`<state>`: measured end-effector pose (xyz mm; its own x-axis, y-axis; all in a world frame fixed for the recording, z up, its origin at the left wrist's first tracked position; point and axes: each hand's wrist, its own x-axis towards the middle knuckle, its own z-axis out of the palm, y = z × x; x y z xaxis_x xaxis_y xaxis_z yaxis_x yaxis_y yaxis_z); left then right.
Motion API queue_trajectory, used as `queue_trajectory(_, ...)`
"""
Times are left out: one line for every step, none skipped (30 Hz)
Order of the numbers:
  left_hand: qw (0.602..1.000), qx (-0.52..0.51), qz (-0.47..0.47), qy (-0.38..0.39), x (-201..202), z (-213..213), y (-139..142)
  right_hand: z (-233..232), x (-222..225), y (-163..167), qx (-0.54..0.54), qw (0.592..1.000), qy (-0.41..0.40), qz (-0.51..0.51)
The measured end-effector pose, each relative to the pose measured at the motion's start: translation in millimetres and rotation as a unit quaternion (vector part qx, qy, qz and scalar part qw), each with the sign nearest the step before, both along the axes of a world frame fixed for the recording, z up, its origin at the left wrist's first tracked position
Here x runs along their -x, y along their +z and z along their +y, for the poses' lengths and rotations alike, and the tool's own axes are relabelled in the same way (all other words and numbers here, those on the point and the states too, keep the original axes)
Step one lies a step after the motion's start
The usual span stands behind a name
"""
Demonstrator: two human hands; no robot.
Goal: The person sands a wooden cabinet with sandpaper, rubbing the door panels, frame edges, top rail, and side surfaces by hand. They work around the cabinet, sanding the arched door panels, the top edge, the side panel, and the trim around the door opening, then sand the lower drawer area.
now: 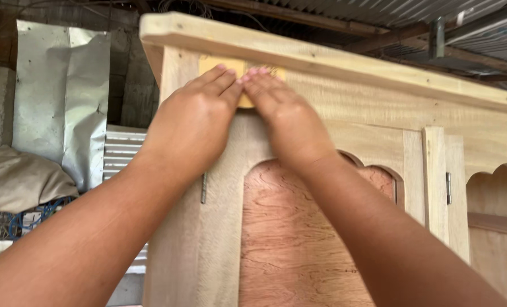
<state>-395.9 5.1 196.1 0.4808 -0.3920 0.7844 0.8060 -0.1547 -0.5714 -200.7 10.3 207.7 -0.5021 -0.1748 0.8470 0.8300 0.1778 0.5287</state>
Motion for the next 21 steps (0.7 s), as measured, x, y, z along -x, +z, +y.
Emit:
queue_trajectory(1.000, -0.002, 0.005, 0.001, -10, -2, 1, -1, -9, 0, -0.004, 1.000, 0.010, -0.002)
queue_trajectory(1.000, -0.006, 0.010, 0.001, -23, -3, 4, -2, -21, -1, -0.010, 1.000, 0.018, -0.005)
queue_trajectory(1.000, -0.011, 0.015, 0.001, -37, -3, 6, -2, -36, -3, -0.017, 0.999, 0.027, -0.008)
queue_trajectory(1.000, -0.016, 0.019, 0.007, -51, -1, 8, -1, -51, -5, -0.012, 1.000, 0.024, 0.004)
queue_trajectory(0.999, -0.022, 0.023, 0.014, -67, 2, 9, 1, -67, -7, -0.006, 1.000, 0.021, 0.015)
queue_trajectory(0.999, -0.027, 0.025, 0.021, -83, 7, 9, 3, -83, -8, -0.001, 0.999, 0.019, 0.025)
queue_trajectory(0.999, -0.028, 0.020, 0.016, -99, 12, 7, 5, -98, -9, -0.006, 0.999, 0.030, 0.031)
queue_trajectory(0.999, -0.031, 0.013, 0.010, -116, 17, 6, 7, -113, -9, -0.012, 0.998, 0.041, 0.035)
queue_trajectory(0.999, -0.034, 0.006, 0.005, -131, 21, 5, 8, -126, -9, -0.018, 0.998, 0.052, 0.038)
queue_trajectory(0.999, -0.041, -0.004, 0.005, -144, 24, 3, 8, -138, -9, -0.013, 0.996, 0.076, 0.033)
queue_trajectory(0.999, -0.052, -0.014, 0.006, -157, 26, 3, 6, -151, -10, -0.011, 0.994, 0.101, 0.026)
queue_trajectory(0.998, -0.063, -0.024, 0.007, -169, 26, 5, 2, -162, -12, -0.009, 0.992, 0.126, 0.020)
queue_trajectory(0.998, -0.055, -0.016, 0.000, -180, 25, 6, -2, -174, -15, 0.010, 0.991, 0.126, 0.035)
queue_trajectory(0.999, -0.049, -0.006, -0.006, -189, 24, 9, -7, -186, -21, 0.027, 0.990, 0.126, 0.051)
queue_trajectory(0.999, -0.043, 0.003, -0.012, -195, 21, 11, -11, -198, -27, 0.044, 0.989, 0.126, 0.066)
queue_trajectory(1.000, -0.027, 0.005, -0.015, -198, 19, 13, -15, -209, -36, 0.052, 0.989, 0.095, 0.105)
queue_trajectory(1.000, -0.008, 0.006, -0.018, -198, 18, 15, -17, -220, -45, 0.062, 0.986, 0.062, 0.141)
queue_trajectory(1.000, 0.009, 0.005, -0.021, -196, 17, 17, -18, -229, -54, 0.071, 0.981, 0.030, 0.176)
queue_trajectory(0.999, 0.035, 0.008, -0.018, -191, 17, 19, -16, -235, -62, 0.097, 0.974, 0.034, 0.203)
queue_trajectory(0.998, 0.061, 0.011, -0.016, -182, 18, 20, -13, -241, -70, 0.123, 0.965, 0.036, 0.228)
queue_trajectory(0.996, 0.085, 0.014, -0.014, -171, 20, 21, -9, -245, -76, 0.148, 0.955, 0.039, 0.254)
